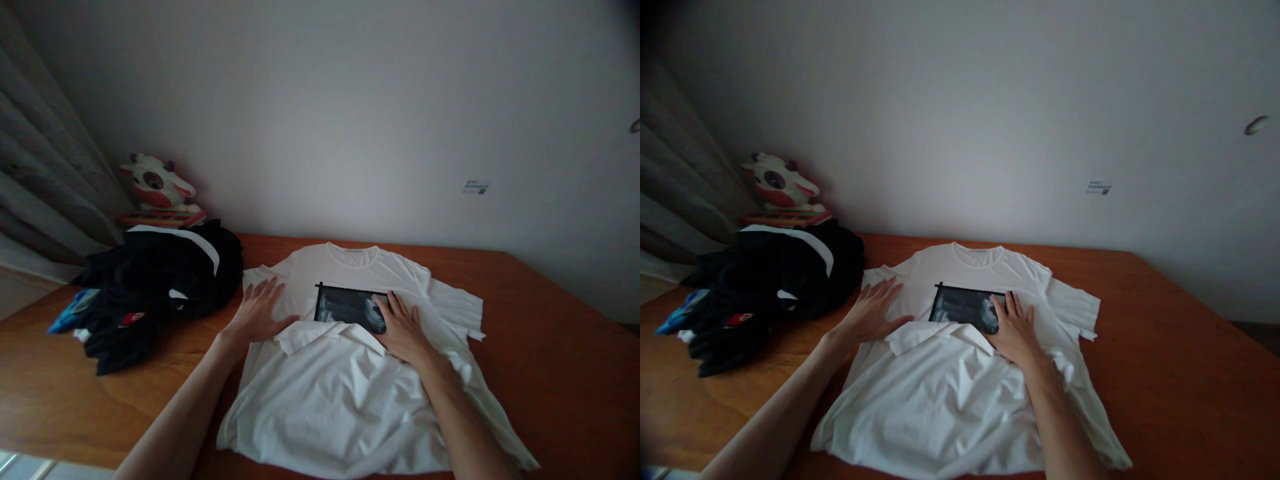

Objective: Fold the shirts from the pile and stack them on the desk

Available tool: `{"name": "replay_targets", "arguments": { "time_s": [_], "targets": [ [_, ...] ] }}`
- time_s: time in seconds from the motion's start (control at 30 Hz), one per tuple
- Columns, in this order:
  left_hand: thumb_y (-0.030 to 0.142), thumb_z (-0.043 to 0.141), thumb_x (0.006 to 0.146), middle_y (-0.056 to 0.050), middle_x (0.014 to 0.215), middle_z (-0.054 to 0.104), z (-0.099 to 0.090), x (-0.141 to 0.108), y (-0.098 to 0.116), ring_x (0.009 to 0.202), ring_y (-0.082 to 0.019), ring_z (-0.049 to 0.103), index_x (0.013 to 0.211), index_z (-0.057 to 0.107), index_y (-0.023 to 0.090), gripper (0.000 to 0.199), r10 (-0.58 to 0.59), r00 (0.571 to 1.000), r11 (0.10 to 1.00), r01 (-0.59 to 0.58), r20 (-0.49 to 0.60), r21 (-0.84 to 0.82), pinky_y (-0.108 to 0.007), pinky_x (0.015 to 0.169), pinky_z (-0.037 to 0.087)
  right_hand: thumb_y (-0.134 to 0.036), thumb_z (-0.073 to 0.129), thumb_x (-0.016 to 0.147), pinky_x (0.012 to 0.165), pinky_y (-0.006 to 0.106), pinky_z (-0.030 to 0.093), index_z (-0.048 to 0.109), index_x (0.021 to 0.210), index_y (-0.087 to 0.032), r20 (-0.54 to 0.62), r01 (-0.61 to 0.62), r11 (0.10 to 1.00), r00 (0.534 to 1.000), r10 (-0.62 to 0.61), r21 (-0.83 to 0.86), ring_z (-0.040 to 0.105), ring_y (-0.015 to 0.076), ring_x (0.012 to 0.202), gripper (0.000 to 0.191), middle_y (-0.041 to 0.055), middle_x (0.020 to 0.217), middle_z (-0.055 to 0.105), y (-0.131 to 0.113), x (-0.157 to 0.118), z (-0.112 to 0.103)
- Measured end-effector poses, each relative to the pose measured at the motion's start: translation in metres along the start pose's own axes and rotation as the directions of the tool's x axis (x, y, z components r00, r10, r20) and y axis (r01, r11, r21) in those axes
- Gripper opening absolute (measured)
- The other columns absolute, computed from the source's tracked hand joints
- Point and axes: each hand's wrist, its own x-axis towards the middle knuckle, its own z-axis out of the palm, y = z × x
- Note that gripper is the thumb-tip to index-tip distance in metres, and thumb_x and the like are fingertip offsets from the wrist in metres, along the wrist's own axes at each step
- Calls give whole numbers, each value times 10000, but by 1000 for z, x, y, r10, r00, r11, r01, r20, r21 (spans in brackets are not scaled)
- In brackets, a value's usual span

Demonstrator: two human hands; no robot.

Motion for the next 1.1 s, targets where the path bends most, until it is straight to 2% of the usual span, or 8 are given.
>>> {"name": "replay_targets", "arguments": {
  "time_s": [0.17,0.37,0.57,0.67,0.77,0.9,1.0,1.1],
  "targets": [
    [387,365,1028,-149,1516,542,4,10,18,1400,-239,516,1406,569,180,477,273,962,927,-268,-17,-264,-430,1179,404,-656,367,973,1189,633,214,427,1530,-175,-129,-100,994,986,104,41,283,339,1522,739,191,1645,323,8,4,-3],
    [581,613,867,-187,1580,450,4,5,30,1452,-336,445,1488,493,183,747,185,972,981,-174,144,-86,-579,1221,283,-847,440,822,1175,694,161,352,1571,-185,-47,-226,974,973,227,13,219,390,1534,1003,193,1655,290,23,3,-3],
    [642,589,867,-157,1557,492,5,4,22,1431,-329,466,1447,532,222,719,189,977,974,-174,98,-147,-570,1213,294,-882,431,790,1189,687,109,324,1587,-193,5,-216,976,976,216,31,170,387,1549,1060,181,1681,226,25,1,-7],
    [549,450,970,-142,1431,606,7,10,12,1331,-292,557,1314,625,195,524,61,995,976,-76,-78,-202,-475,1153,410,-868,424,804,1178,695,134,344,1574,-190,-21,-198,980,980,198,37,201,394,1536,1029,187,1666,261,26,1,-5],
    [383,381,987,-170,1310,650,4,14,-6,1227,-310,608,1220,655,145,431,-197,952,979,177,-233,-104,-461,1079,468,-787,397,879,1157,704,185,385,1540,-176,-69,-189,981,979,193,53,272,386,1511,900,201,1627,340,27,2,-2],
    [439,457,929,-246,1208,645,-3,8,-27,1081,-394,653,1244,630,74,513,-491,855,852,512,-168,111,-498,908,533,-598,389,972,1113,687,284,479,1449,-156,-193,-188,980,961,197,65,434,389,1410,657,221,1524,484,28,5,0],
    [544,485,904,-243,1173,652,-6,4,-36,1054,-391,667,1202,645,91,565,-577,810,803,586,-105,107,-459,862,540,-495,445,961,1071,616,372,534,1376,-145,-300,-155,984,938,173,83,537,383,1298,550,215,1422,575,32,8,1],
    [497,536,871,-183,1125,682,-5,7,-41,1049,-348,677,1101,672,153,436,-562,825,826,563,-60,11,-408,874,532,-413,469,933,1043,521,428,582,1298,-115,-396,-74,990,911,116,120,584,353,1223,485,217,1314,636,35,12,0]
  ]
}}
